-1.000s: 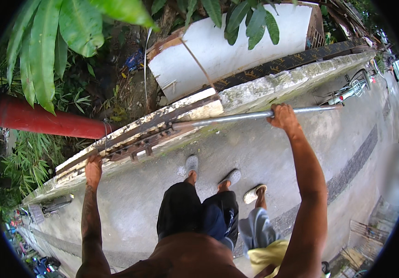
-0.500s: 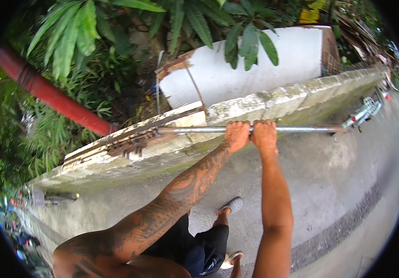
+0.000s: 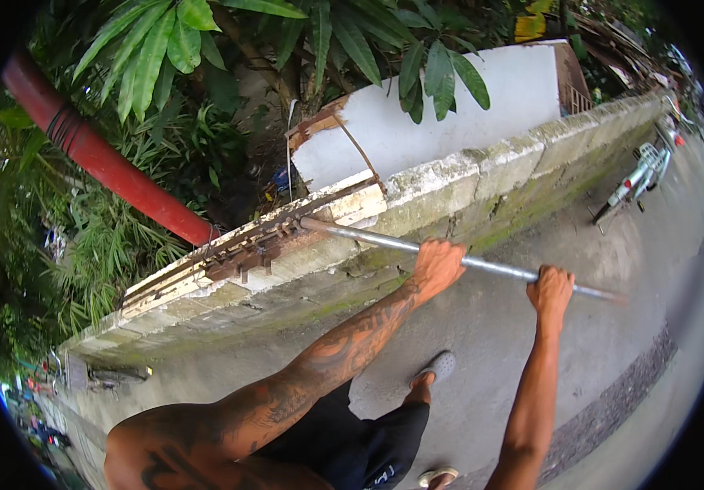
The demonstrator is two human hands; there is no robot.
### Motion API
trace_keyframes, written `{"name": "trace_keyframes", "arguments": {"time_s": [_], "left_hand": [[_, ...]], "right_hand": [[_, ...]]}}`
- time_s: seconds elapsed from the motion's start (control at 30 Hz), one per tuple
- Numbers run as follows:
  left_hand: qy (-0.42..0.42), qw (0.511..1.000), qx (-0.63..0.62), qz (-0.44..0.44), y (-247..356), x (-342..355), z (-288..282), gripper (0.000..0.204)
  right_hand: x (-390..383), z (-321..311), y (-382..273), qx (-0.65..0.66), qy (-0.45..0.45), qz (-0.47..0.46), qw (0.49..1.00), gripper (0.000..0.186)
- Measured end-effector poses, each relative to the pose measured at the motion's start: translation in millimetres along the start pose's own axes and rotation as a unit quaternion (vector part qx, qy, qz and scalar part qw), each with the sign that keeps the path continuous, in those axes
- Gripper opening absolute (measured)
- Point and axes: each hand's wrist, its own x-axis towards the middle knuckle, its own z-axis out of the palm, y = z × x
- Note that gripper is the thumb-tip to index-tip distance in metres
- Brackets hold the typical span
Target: The person uses a hacksaw to cut a metal bar clamped to a low concrete wall. They repeatedly saw back and forth, then walk to a gate, open it, and return to continue cutting the same bar. The person later walks to a covered area where other people are present and picks up a bench grinder.
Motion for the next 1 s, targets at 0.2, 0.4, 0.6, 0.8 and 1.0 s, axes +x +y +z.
{"name": "trace_keyframes", "arguments": {"time_s": [0.2, 0.4, 0.6, 0.8, 1.0], "left_hand": [[-0.046, 0.974, -0.018, 0.219, -21.3, -204.6, -64.0, 0.019], [-0.136, 0.935, -0.08, 0.318, -36.2, -230.9, -108.4, 0.017], [-0.248, 0.907, -0.035, 0.339, -34.3, -225.2, -108.6, 0.03], [-0.411, 0.834, -0.021, 0.368, 10.0, -221.6, -82.0, 0.061], [-0.206, 0.906, 0.014, 0.37, 7.3, -278.2, -87.8, 0.022]], "right_hand": [[-346.8, -98.7, -157.9, -0.003, -0.028, 0.189, 0.982, 0.02], [-380.4, -211.4, -215.4, 0.206, -0.176, 0.337, 0.902, 0.044], [-462.1, -207.5, -149.7, 0.019, -0.323, 0.391, 0.862, 0.032], [-481.8, -158.3, -166.6, -0.019, -0.144, 0.425, 0.894, 0.023], [-513.9, -186.8, -206.7, -0.048, -0.082, 0.436, 0.895, 0.027]]}}
